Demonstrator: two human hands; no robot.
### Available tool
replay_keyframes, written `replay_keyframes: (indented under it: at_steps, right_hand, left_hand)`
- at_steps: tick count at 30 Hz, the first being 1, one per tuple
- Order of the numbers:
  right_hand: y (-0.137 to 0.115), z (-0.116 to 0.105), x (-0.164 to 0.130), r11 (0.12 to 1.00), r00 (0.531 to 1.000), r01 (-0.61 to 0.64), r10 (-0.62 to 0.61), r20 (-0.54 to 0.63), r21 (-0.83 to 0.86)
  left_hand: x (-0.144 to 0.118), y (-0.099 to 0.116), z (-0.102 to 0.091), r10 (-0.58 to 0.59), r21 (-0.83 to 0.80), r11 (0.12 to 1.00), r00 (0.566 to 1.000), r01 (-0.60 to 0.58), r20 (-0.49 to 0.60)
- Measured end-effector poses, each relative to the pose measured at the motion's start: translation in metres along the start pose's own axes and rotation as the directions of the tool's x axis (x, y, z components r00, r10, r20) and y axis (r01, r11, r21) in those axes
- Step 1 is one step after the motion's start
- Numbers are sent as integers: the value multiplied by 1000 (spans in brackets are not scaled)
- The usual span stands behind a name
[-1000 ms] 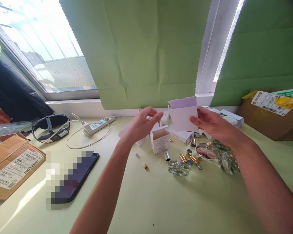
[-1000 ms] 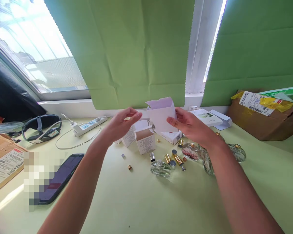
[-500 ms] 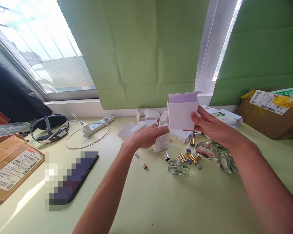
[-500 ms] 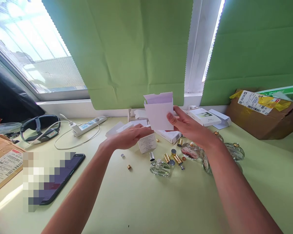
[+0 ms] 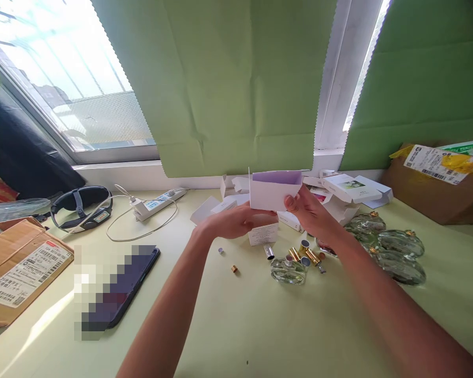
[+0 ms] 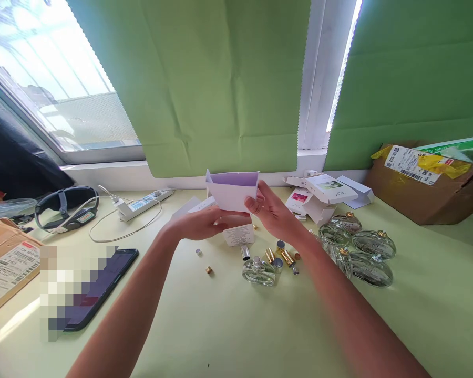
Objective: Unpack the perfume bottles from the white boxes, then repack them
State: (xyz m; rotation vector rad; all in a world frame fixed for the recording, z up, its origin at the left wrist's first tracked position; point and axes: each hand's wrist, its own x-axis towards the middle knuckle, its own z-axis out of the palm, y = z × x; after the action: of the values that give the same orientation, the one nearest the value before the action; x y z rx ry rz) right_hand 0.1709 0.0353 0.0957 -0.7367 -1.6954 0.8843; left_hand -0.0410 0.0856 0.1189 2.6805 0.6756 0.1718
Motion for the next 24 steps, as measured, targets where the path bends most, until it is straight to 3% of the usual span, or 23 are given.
replay_keyframes:
  at_steps: [5,12,16,19,24]
  right_hand:
    - [-11,-1,-4,1000,1000,-2,1,-31,-27]
    - [-6,2,-4,1000,993,-20,18,119,9]
    - [-4,-8,-4,992,990,-54,67,121,-113]
    - [-5,-15,-5,973,982,-104,133,134,-206]
    - [-6,-11,-6,955,966,-169,210,152,-243]
  left_hand:
    - [-2,-13,3,-39,-37,999,999,38,-5]
    - [-1,-13,-1,-52,-129,990,999,52,6]
    - [-5,-11,-4,-96,-193,977,995,92,-9]
    - [-7,-11,-5,-187,-226,954,981,195,57]
    - [-7,-10,-5,-220,-253,938,971,238,95]
